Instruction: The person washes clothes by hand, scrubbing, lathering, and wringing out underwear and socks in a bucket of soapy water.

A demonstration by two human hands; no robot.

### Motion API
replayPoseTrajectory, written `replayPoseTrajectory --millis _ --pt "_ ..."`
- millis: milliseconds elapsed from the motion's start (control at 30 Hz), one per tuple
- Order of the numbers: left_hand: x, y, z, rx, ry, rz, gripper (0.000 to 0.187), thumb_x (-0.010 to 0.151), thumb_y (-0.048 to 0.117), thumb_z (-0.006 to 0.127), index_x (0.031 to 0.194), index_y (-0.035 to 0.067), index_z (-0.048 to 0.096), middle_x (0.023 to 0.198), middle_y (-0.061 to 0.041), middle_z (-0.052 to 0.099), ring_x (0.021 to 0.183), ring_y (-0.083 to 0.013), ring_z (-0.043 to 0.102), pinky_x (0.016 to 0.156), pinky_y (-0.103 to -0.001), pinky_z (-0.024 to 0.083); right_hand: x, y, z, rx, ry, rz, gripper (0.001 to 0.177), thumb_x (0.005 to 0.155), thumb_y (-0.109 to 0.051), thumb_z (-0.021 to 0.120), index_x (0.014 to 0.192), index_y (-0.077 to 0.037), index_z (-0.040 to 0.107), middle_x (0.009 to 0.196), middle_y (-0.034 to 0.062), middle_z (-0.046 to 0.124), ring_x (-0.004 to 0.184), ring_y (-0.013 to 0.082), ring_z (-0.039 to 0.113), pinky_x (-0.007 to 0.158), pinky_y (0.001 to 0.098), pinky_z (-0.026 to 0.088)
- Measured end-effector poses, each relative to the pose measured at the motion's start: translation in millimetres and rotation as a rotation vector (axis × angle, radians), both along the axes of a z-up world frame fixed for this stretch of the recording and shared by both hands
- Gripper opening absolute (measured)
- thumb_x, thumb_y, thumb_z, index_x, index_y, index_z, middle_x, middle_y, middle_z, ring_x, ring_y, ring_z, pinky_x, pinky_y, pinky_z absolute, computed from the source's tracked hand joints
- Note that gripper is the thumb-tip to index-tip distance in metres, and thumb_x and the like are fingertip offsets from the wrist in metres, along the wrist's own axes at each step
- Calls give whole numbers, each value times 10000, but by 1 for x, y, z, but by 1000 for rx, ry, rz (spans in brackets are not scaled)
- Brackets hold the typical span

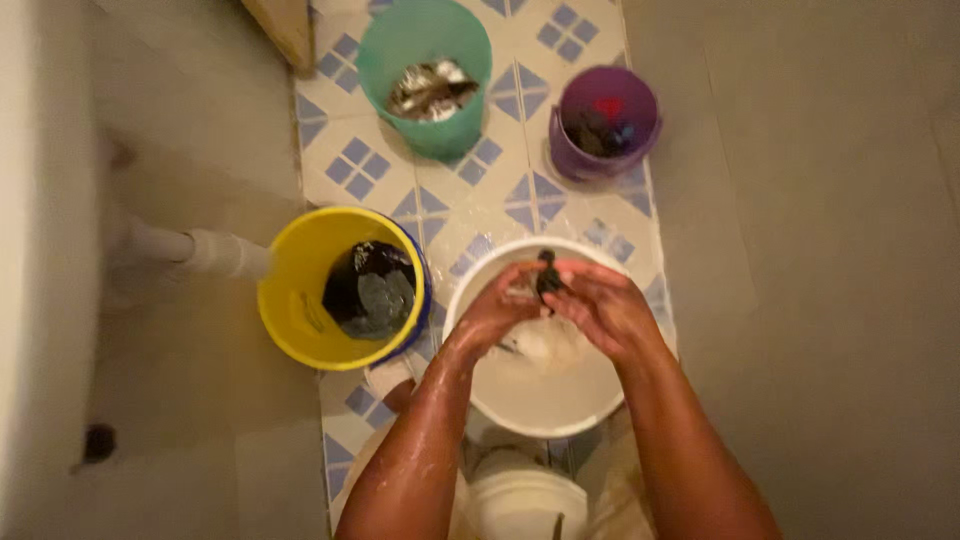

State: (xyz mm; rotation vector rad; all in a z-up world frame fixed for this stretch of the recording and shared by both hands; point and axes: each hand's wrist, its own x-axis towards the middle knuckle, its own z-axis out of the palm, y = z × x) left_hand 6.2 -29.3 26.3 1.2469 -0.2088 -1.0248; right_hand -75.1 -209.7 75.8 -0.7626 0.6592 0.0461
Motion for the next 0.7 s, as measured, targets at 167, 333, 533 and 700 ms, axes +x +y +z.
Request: replayPoseTrajectory --millis 167,333,533,700 --pt "-2 -20 21 57 -737 306 472 820 -37 765 1254 111 654 1237 -122 599 1146 -267 636 951 -342 571 10 -8 10 -119 -157 51 238 940 -63 710 1136 71 716 1030 148 732 877 224 706 851 365 591" --pt "10 -15 45 324 -788 340 231 878 28 722 1093 103 763 951 -109 718 820 -267 709 756 -304 543 17 -17 31 -440 -41 -32 224 933 -82 718 1106 60 731 999 103 747 870 167 710 867 350 604" --pt "15 -22 12 -4 -141 283 268 1006 170 686 1214 14 753 980 -25 746 840 -102 639 757 -270 511 18 -17 23 -352 -177 81 425 892 -47 741 1296 42 644 1060 76 718 967 142 684 915 291 557" --pt "7 -29 -2 -63 -59 301 230 964 106 692 1165 -5 716 960 -30 753 815 -93 700 729 -255 587 26 10 -4 -400 -138 -64 497 882 -13 745 1339 -14 551 910 21 649 848 126 641 773 281 547"
